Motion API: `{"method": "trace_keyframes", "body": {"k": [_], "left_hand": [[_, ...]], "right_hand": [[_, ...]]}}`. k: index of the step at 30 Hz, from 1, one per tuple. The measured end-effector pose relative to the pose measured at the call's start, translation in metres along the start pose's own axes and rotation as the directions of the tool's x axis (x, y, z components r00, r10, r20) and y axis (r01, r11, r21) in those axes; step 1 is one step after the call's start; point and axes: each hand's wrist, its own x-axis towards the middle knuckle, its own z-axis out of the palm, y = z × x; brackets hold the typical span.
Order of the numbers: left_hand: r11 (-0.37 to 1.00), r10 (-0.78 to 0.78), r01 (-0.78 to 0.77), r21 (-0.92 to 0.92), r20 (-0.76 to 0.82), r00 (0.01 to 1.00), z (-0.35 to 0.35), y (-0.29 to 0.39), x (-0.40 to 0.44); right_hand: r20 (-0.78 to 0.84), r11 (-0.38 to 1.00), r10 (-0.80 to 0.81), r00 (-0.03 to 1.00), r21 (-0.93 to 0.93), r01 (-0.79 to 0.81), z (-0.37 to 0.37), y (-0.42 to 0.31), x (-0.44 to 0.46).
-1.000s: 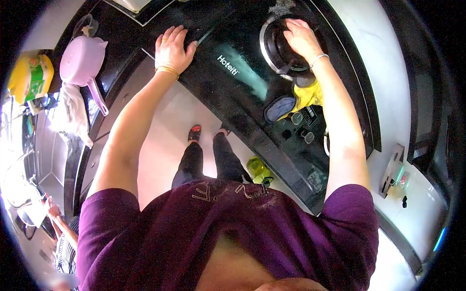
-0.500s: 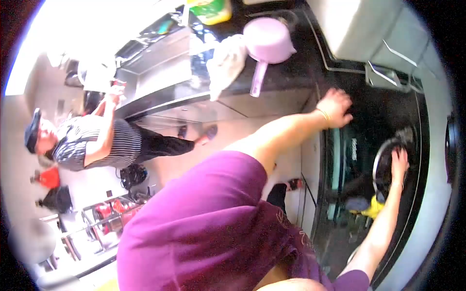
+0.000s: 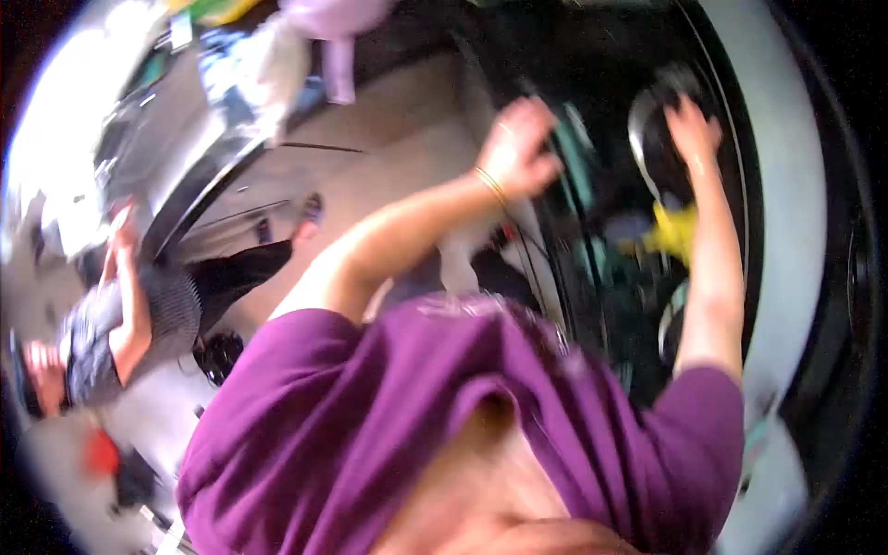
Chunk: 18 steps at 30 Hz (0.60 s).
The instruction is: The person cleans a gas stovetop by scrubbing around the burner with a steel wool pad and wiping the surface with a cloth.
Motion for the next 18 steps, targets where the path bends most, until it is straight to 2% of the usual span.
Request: {"method": "trace_keyframes", "body": {"k": [1,2,3,5,6,7,9,11,14,16,18], "left_hand": [[1.0,-0.006,0.006,0.009,-0.032,0.999,0.012,0.0,-0.005],[0.998,0.048,-0.045,0.052,-0.046,0.998,0.017,-0.001,-0.001],[0.994,0.089,-0.084,0.064,-0.072,0.993,0.023,-0.001,0.003],[0.989,0.053,-0.048,0.137,-0.03,0.998,0.031,0.005,0.013],[0.983,0.053,-0.05,0.177,-0.013,0.999,0.037,0.006,0.019],[0.983,0.055,-0.051,0.175,-0.022,0.998,0.035,0.006,0.028],[0.947,0.099,-0.138,0.289,0.146,0.984,0.044,0.013,0.039],[0.936,0.083,-0.14,0.324,0.184,0.979,0.051,0.014,0.037],[0.905,0.05,-0.147,0.399,0.244,0.968,0.054,0.014,0.036],[0.877,0.053,-0.197,0.437,0.319,0.946,0.056,0.017,0.033],[0.861,0.042,-0.197,0.468,0.32,0.946,0.057,0.018,0.037]], "right_hand": [[0.097,0.991,0.05,0.994,0.121,-0.062,-0.005,-0.001,-0.002],[0.055,0.989,0.097,0.994,0.103,-0.103,0.008,0.001,0.001],[0.103,0.976,0.095,0.99,0.188,-0.113,0.002,-0.002,0.0],[0.04,0.908,0.063,0.997,0.411,-0.074,0.018,0.001,-0.007],[-0.137,0.924,0.008,0.99,0.38,0.045,0.037,0.009,-0.007],[-0.085,0.936,0.002,0.996,0.351,0.028,0.028,0.009,0.004],[-0.021,0.945,0.004,1.0,0.328,0.003,0.022,0.02,0.013],[0.053,0.966,-0.008,0.999,0.259,-0.006,0.019,0.022,0.013],[0.077,0.952,-0.009,0.997,0.307,-0.015,0.016,0.011,0.016],[0.033,0.924,-0.021,0.999,0.381,0.007,0.018,0.015,0.016],[0.022,0.934,-0.149,0.989,0.332,0.133,0.018,0.026,0.024]]}}
